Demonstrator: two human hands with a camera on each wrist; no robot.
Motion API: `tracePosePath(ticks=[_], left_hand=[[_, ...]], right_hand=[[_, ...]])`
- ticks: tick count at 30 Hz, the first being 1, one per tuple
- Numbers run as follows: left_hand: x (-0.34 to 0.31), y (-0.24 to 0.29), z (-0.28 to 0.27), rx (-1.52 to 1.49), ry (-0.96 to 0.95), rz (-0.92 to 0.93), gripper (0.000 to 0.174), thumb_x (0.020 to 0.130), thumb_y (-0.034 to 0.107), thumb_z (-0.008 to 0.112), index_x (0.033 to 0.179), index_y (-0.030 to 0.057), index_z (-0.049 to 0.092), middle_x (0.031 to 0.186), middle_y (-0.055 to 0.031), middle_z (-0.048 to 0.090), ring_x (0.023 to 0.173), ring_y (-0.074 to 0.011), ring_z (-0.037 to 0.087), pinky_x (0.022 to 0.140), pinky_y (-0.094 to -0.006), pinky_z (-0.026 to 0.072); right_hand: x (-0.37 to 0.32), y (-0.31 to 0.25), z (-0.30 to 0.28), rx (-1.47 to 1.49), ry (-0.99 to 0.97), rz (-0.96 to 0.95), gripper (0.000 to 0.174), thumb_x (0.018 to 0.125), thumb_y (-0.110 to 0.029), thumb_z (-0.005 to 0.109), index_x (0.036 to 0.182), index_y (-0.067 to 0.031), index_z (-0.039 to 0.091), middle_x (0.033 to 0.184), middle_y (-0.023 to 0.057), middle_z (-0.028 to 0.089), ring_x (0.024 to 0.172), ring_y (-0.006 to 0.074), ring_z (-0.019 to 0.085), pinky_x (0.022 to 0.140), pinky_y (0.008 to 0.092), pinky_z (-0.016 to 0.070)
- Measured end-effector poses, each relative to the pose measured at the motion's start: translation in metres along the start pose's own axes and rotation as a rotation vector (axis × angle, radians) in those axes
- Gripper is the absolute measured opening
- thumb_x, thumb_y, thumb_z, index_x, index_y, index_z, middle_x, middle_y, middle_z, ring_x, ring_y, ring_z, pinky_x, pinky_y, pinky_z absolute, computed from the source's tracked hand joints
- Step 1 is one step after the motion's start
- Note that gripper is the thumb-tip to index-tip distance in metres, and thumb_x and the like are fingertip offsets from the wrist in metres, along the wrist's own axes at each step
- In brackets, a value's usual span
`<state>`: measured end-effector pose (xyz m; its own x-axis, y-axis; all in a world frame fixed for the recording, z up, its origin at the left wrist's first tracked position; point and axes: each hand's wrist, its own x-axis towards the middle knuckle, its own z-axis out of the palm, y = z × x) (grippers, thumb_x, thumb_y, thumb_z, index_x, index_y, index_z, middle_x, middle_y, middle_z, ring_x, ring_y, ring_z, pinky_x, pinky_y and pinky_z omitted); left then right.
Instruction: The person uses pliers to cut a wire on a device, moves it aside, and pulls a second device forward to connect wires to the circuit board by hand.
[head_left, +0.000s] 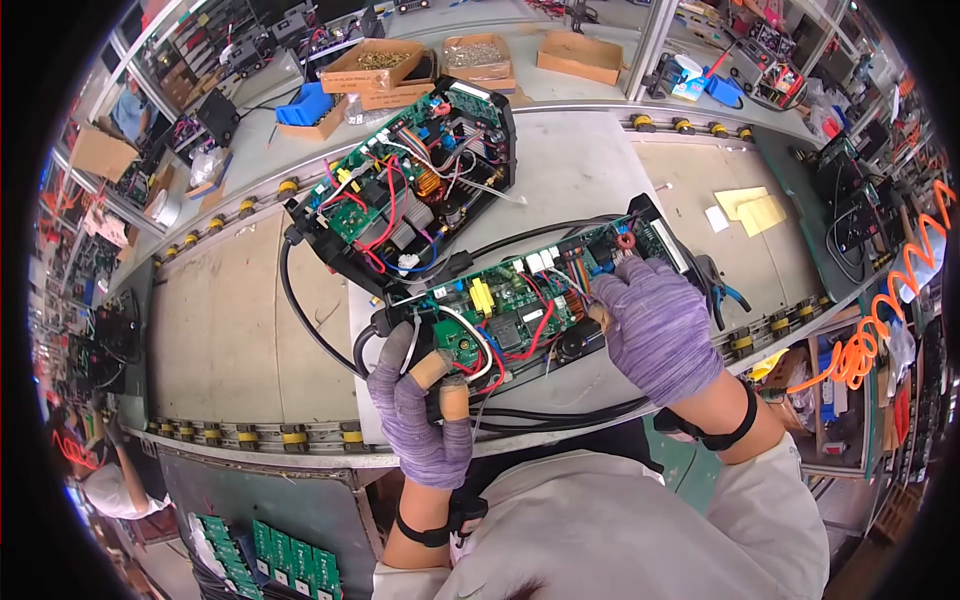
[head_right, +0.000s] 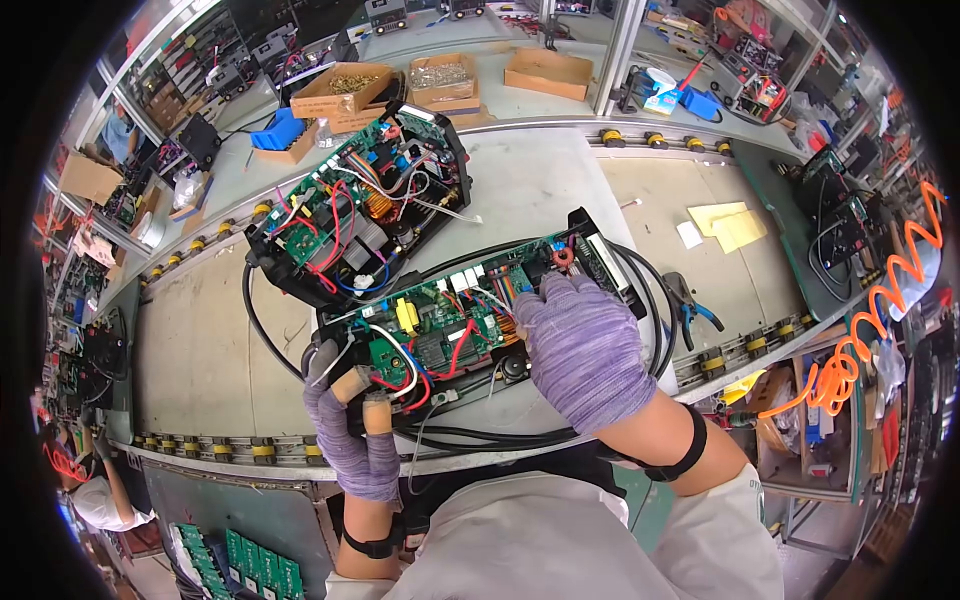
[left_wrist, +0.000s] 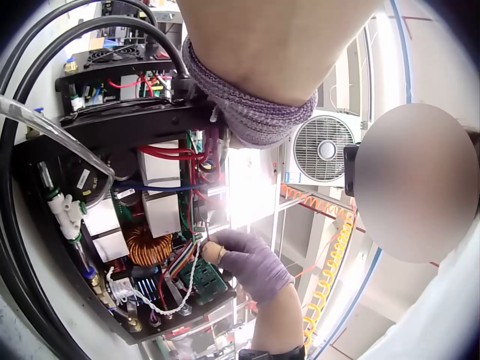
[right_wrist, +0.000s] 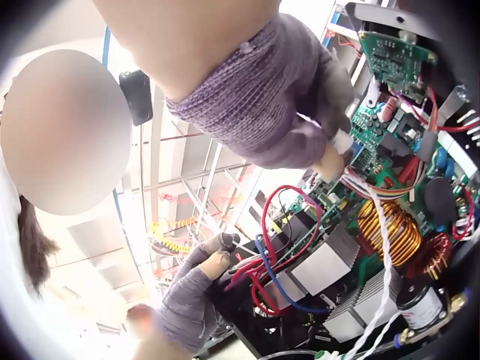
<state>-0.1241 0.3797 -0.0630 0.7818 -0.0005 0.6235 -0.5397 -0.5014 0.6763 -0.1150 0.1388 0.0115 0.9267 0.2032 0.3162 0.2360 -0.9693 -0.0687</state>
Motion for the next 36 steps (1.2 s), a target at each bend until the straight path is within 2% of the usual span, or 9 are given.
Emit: tracePosePath(ticks=[8, 18, 21, 22, 26, 29, 32, 33, 36], left_hand=[[0.001, 0.001, -0.001, 0.027, -0.009, 0.007, 0.028, 0.084, 0.012, 0.066, 0.111, 0.0075, 0.064, 0.135, -0.0221, 0.049, 0.120, -0.0351, 0.050, 0.099, -0.0409, 0.0430], [0.000, 0.004, 0.003, 0.023, 0.044, -0.031, 0.034, 0.082, 0.014, 0.069, 0.114, 0.0074, 0.061, 0.133, -0.0199, 0.051, 0.115, -0.0329, 0.051, 0.094, -0.0407, 0.0435], [-0.011, 0.020, 0.007, 0.486, 0.223, 0.038, 0.037, 0.080, 0.017, 0.072, 0.114, 0.0087, 0.061, 0.131, -0.0175, 0.052, 0.110, -0.0290, 0.051, 0.088, -0.0376, 0.0442], [-0.020, 0.022, 0.003, 0.600, 0.250, 0.196, 0.039, 0.078, 0.020, 0.073, 0.115, 0.0111, 0.061, 0.122, -0.0141, 0.057, 0.096, -0.0228, 0.055, 0.074, -0.0340, 0.0464], [-0.025, 0.041, 0.021, -0.024, -0.250, 0.446, 0.038, 0.082, 0.018, 0.068, 0.117, 0.0065, 0.059, 0.109, -0.0050, 0.060, 0.072, -0.0242, 0.058, 0.069, -0.0338, 0.0483], [-0.036, 0.036, 0.054, -0.329, -0.593, -0.073, 0.047, 0.085, 0.016, 0.066, 0.128, 0.0038, 0.053, 0.107, -0.0097, 0.061, 0.079, -0.0225, 0.059, 0.070, -0.0293, 0.0480], [-0.034, 0.033, 0.073, -0.683, -0.675, -0.536, 0.058, 0.087, 0.016, 0.064, 0.139, 0.0020, 0.041, 0.111, -0.0131, 0.059, 0.086, -0.0192, 0.058, 0.072, -0.0292, 0.0480], [-0.036, 0.023, 0.080, -0.790, -0.696, -0.518, 0.068, 0.088, 0.018, 0.064, 0.145, 0.0020, 0.031, 0.120, -0.0147, 0.055, 0.091, -0.0152, 0.056, 0.074, -0.0284, 0.0477], [-0.039, 0.019, 0.090, -1.178, -0.615, -0.719, 0.057, 0.089, 0.017, 0.064, 0.139, 0.0049, 0.039, 0.116, -0.0097, 0.056, 0.084, -0.0127, 0.053, 0.072, -0.0279, 0.0474]], right_hand=[[0.001, 0.013, 0.021, 0.891, 0.008, 0.364, 0.021, 0.080, 0.000, 0.071, 0.099, -0.0013, 0.063, 0.085, 0.0103, 0.067, 0.072, 0.0137, 0.064, 0.064, 0.0258, 0.0524], [0.003, 0.005, 0.032, 0.783, 0.077, 0.193, 0.029, 0.074, 0.009, 0.070, 0.101, -0.0004, 0.066, 0.086, 0.0107, 0.069, 0.076, 0.0178, 0.066, 0.067, 0.0286, 0.0537], [0.005, -0.001, 0.020, 0.856, 0.107, 0.245, 0.029, 0.074, 0.009, 0.070, 0.101, -0.0004, 0.066, 0.086, 0.0108, 0.070, 0.077, 0.0174, 0.067, 0.069, 0.0280, 0.0537], [0.006, -0.004, 0.015, 0.864, 0.093, 0.269, 0.028, 0.074, 0.009, 0.070, 0.101, -0.0004, 0.066, 0.086, 0.0106, 0.070, 0.078, 0.0172, 0.068, 0.070, 0.0280, 0.0539], [0.005, -0.007, 0.018, 0.828, 0.120, 0.270, 0.026, 0.076, 0.007, 0.070, 0.100, -0.0008, 0.066, 0.087, 0.0094, 0.071, 0.080, 0.0163, 0.068, 0.074, 0.0281, 0.0542], [0.007, -0.003, 0.026, 0.769, 0.147, 0.219, 0.025, 0.077, 0.006, 0.070, 0.100, -0.0011, 0.066, 0.088, 0.0086, 0.071, 0.080, 0.0159, 0.068, 0.075, 0.0279, 0.0540], [0.004, -0.002, 0.033, 0.783, 0.150, 0.240, 0.025, 0.077, 0.005, 0.070, 0.101, -0.0014, 0.066, 0.089, 0.0085, 0.071, 0.080, 0.0157, 0.068, 0.074, 0.0279, 0.0542], [0.002, -0.002, 0.035, 0.798, 0.152, 0.259, 0.025, 0.077, 0.005, 0.070, 0.101, -0.0015, 0.066, 0.089, 0.0085, 0.071, 0.080, 0.0156, 0.068, 0.074, 0.0280, 0.0543], [0.002, -0.004, 0.036, 0.777, 0.165, 0.230, 0.026, 0.076, 0.006, 0.070, 0.101, -0.0013, 0.065, 0.088, 0.0094, 0.071, 0.080, 0.0161, 0.069, 0.072, 0.0288, 0.0550]])
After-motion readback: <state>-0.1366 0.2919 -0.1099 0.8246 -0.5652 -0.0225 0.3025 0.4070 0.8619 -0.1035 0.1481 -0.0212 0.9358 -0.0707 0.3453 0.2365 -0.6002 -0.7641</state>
